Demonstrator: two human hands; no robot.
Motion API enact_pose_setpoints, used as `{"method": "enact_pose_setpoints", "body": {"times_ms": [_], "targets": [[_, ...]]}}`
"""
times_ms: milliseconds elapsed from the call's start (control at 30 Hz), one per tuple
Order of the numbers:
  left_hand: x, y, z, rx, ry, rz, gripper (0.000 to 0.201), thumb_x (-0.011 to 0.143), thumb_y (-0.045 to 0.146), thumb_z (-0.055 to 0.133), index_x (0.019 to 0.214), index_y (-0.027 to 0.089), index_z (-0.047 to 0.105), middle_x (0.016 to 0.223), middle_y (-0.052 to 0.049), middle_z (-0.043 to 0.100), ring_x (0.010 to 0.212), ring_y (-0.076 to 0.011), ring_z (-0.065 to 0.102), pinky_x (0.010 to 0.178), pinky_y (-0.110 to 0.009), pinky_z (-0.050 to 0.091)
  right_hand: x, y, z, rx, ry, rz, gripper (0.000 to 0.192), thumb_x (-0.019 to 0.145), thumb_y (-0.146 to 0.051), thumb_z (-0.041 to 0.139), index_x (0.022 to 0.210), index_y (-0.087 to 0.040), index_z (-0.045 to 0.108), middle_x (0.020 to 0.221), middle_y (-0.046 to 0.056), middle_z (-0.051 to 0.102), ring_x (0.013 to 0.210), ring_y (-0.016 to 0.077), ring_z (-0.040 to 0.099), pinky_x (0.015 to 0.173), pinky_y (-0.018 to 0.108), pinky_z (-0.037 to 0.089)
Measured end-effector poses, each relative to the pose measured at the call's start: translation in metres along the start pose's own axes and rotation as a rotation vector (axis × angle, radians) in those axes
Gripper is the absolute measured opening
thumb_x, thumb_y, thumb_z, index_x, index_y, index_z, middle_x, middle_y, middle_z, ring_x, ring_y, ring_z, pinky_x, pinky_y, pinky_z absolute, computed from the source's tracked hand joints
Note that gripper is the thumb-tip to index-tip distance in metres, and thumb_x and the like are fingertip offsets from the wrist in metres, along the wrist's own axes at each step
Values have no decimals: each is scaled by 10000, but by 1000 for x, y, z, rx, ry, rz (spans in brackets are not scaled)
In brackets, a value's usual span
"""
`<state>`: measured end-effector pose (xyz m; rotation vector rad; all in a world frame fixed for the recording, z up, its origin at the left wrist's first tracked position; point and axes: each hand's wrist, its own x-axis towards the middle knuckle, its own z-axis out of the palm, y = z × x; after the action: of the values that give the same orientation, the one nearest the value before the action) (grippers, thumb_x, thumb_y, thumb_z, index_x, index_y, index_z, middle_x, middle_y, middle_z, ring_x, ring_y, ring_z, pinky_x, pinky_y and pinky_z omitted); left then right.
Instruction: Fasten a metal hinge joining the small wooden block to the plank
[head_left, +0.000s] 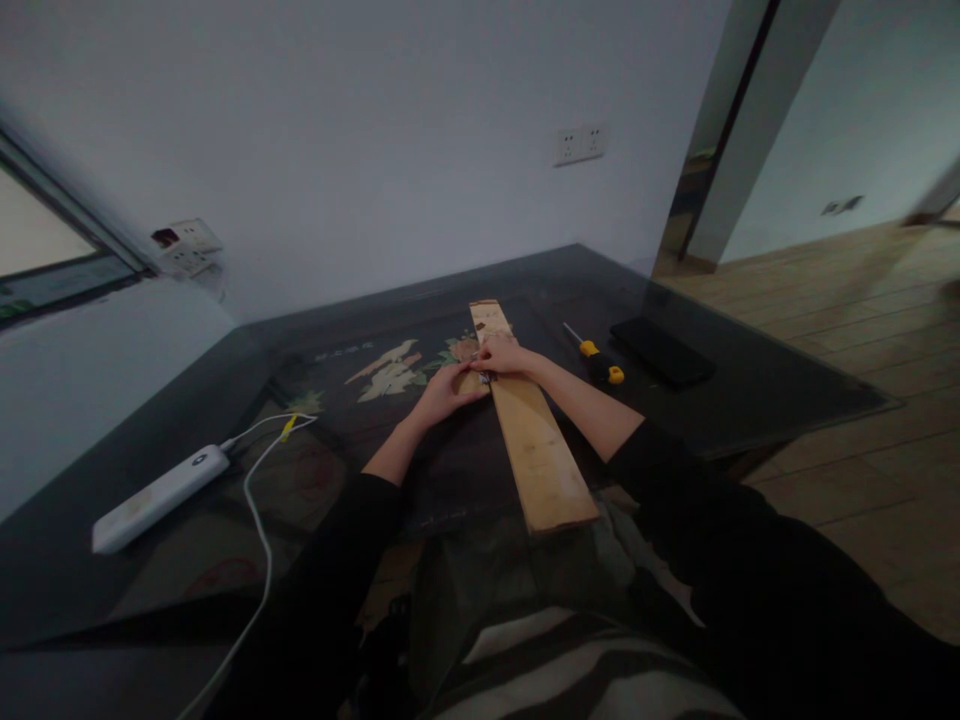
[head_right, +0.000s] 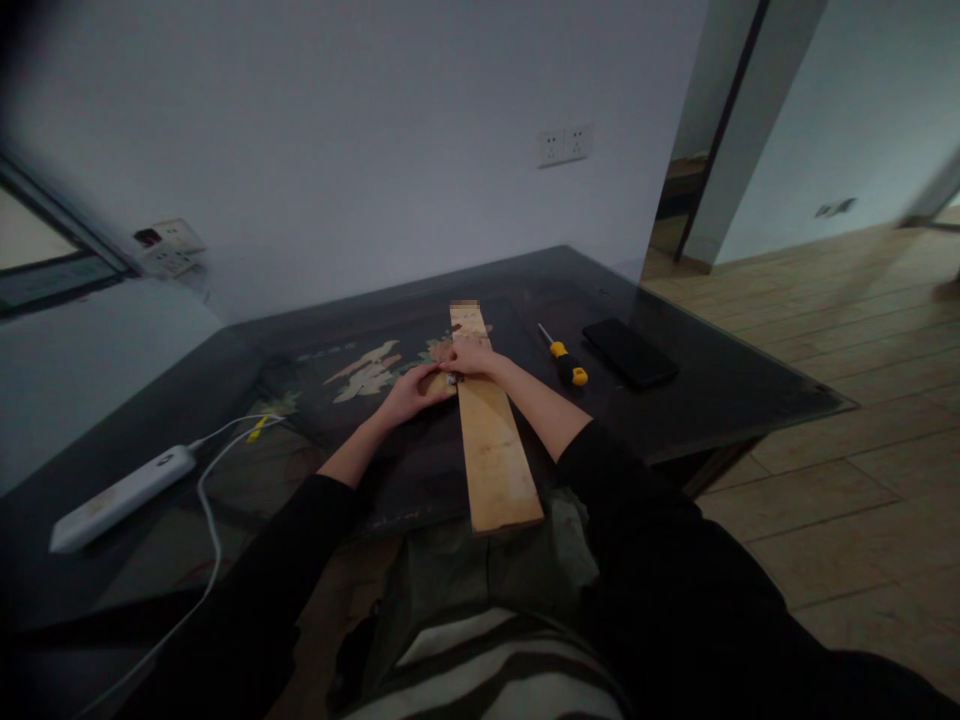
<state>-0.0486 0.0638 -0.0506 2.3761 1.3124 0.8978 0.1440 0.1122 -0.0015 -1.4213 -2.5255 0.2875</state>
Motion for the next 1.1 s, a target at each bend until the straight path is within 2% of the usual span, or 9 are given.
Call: {"method": "enact_pose_setpoints", "body": {"times_ms": [233, 433, 667, 900, 1100], "targets": [[1, 1, 0, 3, -13, 0, 639, 749, 459, 780, 1301, 191, 604, 1272, -133, 669, 1161, -307, 628, 1018, -475, 480, 3, 3, 2, -16, -7, -38, 382, 929, -464, 570, 883, -157, 792, 844, 72, 744, 831, 164, 642, 652, 221, 368], [2, 4, -3, 28, 0, 24, 648, 733, 454, 790, 1303, 203, 609, 1259, -126, 677, 1159, -320, 621, 1011, -496, 478, 4, 5, 4, -34, 17, -1, 382, 913, -508, 564, 910, -208, 800, 931, 61, 752, 930, 190, 645, 684, 225, 377], [1, 7, -7, 46, -6, 9, 675, 725, 479, 785, 1317, 209, 606, 1250, -123, 674, 1157, -322, 601, 1006, -484, 477, 3, 5, 3, -9, 10, -22, 370, 915, -469, 567, 889, -178, 794, 829, 60, 739, 842, 168, 639, 660, 221, 371], [0, 12, -7, 101, 2, -22, 645, 727, 527, 771, 1271, 209, 635, 1140, -116, 701, 1099, -314, 608, 955, -456, 501, 4, 5, 6, -31, 31, 0, 372, 899, -525, 575, 898, -225, 796, 904, 54, 745, 948, 196, 630, 692, 230, 372], [-2, 12, -10, 101, -64, -4, 723, 708, 485, 793, 1340, 210, 576, 1213, -113, 683, 1131, -309, 598, 980, -446, 484, 5, 7, 6, 19, 26, -28, 355, 914, -456, 584, 872, -172, 793, 807, 54, 733, 789, 149, 624, 639, 220, 349]]}}
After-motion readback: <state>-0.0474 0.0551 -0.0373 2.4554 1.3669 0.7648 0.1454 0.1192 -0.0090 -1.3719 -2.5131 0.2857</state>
